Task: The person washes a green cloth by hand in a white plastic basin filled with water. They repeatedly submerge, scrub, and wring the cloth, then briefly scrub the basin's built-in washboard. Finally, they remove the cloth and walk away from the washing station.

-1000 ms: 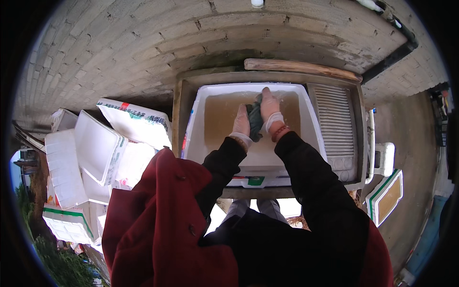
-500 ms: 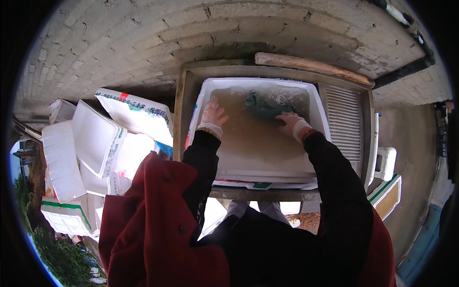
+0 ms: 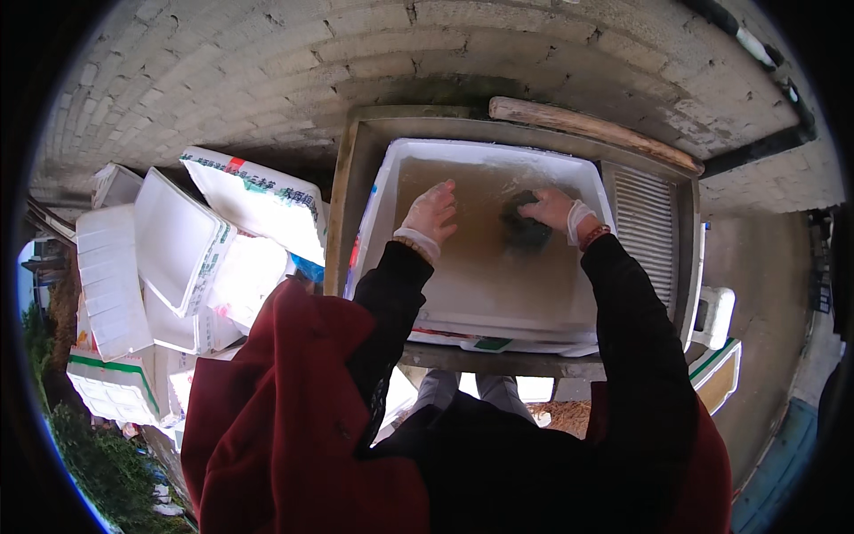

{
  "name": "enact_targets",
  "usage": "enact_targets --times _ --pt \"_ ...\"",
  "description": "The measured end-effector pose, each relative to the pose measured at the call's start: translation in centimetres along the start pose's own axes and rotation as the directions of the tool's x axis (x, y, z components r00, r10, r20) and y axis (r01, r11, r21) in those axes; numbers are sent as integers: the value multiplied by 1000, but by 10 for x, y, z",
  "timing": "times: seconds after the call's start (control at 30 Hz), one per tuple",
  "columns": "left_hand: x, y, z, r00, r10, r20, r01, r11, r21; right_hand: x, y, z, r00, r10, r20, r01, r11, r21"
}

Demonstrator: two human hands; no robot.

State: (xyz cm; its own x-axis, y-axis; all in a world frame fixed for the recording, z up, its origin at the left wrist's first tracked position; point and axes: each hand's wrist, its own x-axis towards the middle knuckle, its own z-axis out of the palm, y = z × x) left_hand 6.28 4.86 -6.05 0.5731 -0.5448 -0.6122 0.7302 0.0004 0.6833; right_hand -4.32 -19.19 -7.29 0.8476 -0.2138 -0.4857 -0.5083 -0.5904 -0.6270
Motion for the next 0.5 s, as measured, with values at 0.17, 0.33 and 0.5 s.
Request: enact_targets --times 0.17,0.33,0.5 --pt "19 -27 21 984 156 88 -162 984 74 -77 -101 -79 974 -224 43 177 859 480" --pt "-26 -2 90 949 -107 297 224 891 -395 -113 -115 -70 987 -136 -88 152 592 792" --pt "9 -34 65 934 147 326 115 739 -664 -73 -112 46 798 -171 -577 416 849 324"
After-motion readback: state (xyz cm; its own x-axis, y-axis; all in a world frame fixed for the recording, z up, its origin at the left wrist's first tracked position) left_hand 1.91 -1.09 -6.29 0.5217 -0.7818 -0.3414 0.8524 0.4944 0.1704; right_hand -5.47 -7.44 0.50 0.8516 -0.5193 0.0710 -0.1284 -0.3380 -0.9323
